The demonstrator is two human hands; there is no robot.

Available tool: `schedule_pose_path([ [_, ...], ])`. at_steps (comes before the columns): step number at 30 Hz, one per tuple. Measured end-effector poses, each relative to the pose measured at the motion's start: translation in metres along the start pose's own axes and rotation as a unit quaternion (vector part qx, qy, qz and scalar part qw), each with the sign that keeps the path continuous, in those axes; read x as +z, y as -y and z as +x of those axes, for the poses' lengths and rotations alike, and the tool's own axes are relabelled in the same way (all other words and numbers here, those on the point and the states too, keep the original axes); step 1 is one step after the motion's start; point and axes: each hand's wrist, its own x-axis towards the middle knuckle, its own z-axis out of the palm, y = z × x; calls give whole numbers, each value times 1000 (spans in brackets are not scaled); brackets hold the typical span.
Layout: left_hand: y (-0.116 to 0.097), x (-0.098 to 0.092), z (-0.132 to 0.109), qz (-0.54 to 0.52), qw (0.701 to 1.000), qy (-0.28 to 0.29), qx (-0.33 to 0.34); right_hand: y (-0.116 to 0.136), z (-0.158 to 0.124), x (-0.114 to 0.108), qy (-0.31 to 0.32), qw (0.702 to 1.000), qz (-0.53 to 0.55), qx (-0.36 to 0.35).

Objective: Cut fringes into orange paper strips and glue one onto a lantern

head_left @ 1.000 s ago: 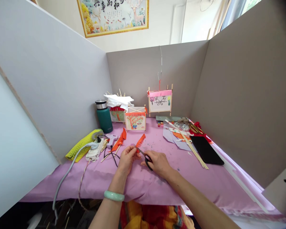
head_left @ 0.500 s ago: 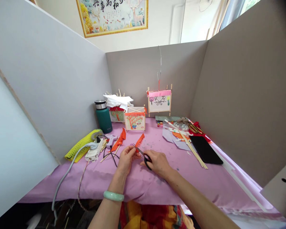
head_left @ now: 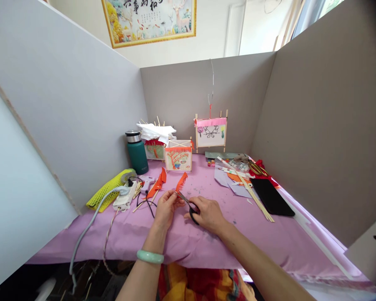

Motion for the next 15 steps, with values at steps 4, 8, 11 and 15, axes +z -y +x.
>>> schedule_pose_path([
  [4,0,1,0,1,1000,3,-4,-1,0,2,0,1000,-1,1],
  [8,0,1,0,2,1000,6,-7,-2,0,3,1,1000,-3,0],
  [11,0,1,0,2,1000,8,-7,-3,0,4,3,1000,-5,-1],
  [15,0,1,0,3,1000,10,-8,-4,0,4,5,1000,-7,-4],
])
